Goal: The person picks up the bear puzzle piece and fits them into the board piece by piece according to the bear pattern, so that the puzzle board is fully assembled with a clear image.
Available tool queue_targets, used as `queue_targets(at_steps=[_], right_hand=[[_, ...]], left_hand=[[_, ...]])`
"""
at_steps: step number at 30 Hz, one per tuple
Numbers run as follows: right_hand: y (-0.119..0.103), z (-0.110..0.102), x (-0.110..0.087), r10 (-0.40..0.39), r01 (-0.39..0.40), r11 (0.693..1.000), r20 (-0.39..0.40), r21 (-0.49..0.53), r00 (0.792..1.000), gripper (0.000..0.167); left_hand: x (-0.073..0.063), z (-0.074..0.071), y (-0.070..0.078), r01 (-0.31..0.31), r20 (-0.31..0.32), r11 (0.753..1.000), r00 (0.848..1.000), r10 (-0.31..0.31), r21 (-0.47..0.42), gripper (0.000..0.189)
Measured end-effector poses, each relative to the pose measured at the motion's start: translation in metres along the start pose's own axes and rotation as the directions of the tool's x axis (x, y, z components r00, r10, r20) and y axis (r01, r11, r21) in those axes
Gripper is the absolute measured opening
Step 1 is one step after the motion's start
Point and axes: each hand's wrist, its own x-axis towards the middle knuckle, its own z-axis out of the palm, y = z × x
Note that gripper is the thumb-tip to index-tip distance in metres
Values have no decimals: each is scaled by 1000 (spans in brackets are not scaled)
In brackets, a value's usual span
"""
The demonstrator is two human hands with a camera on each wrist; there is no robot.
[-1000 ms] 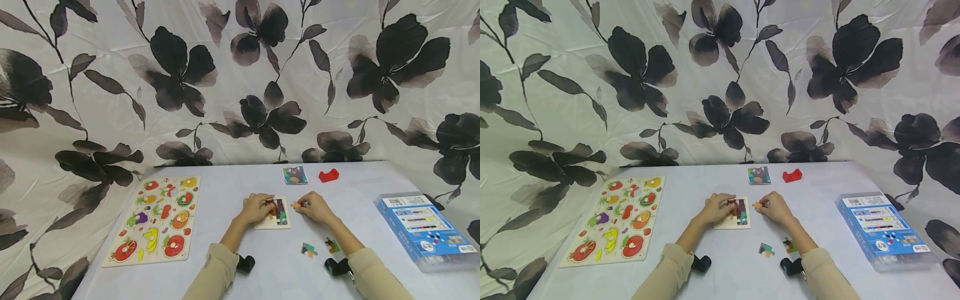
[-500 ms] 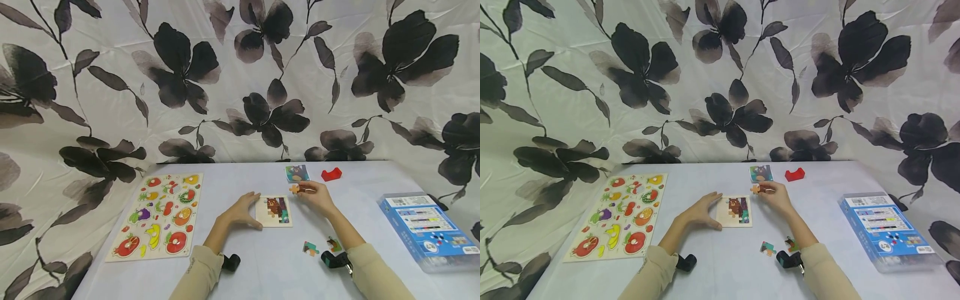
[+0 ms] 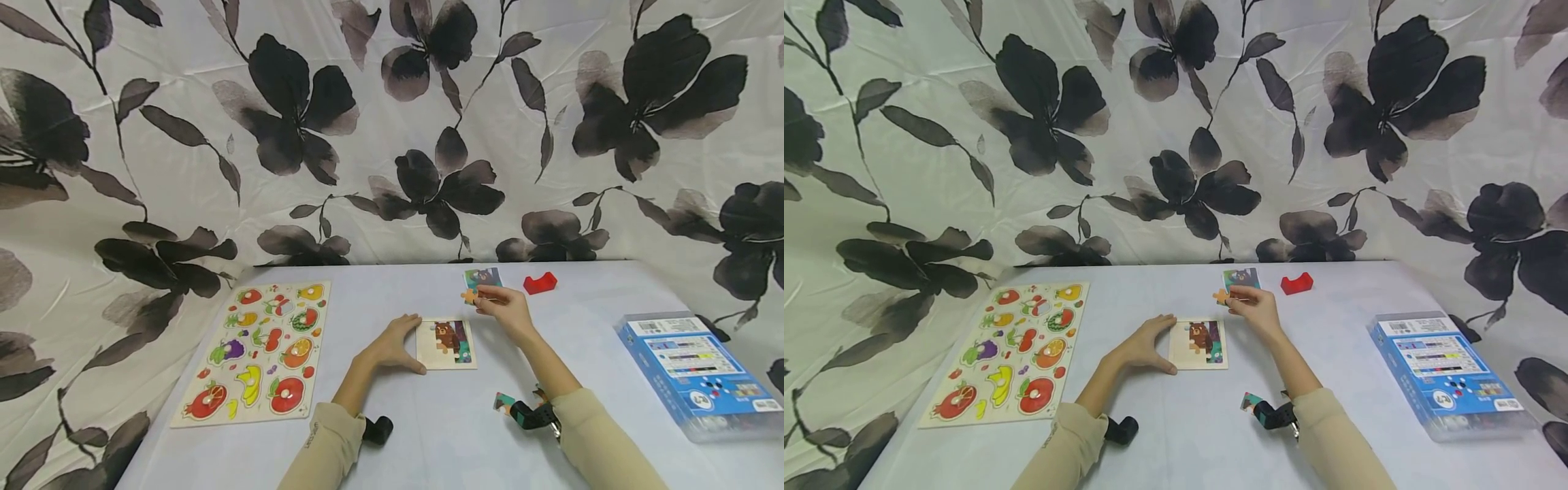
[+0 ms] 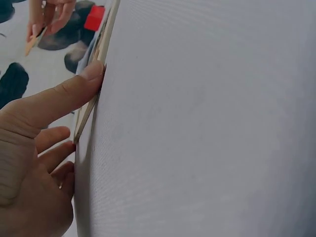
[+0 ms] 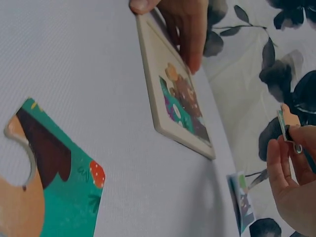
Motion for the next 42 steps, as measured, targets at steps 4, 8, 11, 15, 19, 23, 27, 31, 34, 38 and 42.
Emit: queue_targets(at_steps=[4, 8, 11, 15, 19, 23, 27, 31, 34, 38, 42], right_hand=[[-1, 2, 2, -16, 14, 998, -31, -58, 999, 36], [0, 6, 1, -39, 36, 993, -19, -110, 999, 32], [1, 9, -1, -66, 69, 986, 30, -151, 997, 27], [3, 14, -5, -120, 142, 975, 131, -174, 984, 24], [5, 18, -10, -130, 182, 958, 233, -219, 964, 24], [7, 22, -18, -108, 207, 931, 315, -301, 943, 26], [9, 27, -27, -109, 263, 887, 379, -381, 919, 26], [14, 32, -35, -190, 397, 812, 449, -428, 873, 22], [16, 36, -38, -242, 470, 760, 475, -449, 846, 20], [18, 40, -39, -274, 529, 697, 503, -484, 820, 19], [17, 43, -41, -269, 572, 641, 548, -511, 792, 16]], left_hand=[[1, 0, 0, -3, -12, 1000, 1000, 3, -12, 100], [1, 0, 0, -6, -7, 1000, 1000, 6, -19, 97], [2, 0, 0, -6, 9, 1000, 1000, 7, -22, 94], [4, 0, -1, -25, 24, 1000, 999, 26, -19, 90], [4, 0, -2, -36, 6, 998, 999, 36, -42, 84], [4, 2, -1, -33, -30, 997, 999, 31, -69, 80], [4, 6, 2, -36, -36, 999, 999, 35, -22, 82], [4, 11, 8, -8, -7, 994, 1000, 9, 110, 88], [4, 12, 15, 14, 22, 978, 1000, -19, 206, 91], [4, 12, 19, 21, 33, 965, 999, -31, 262, 90], [5, 13, 19, 15, 23, 956, 999, -23, 292, 88]])
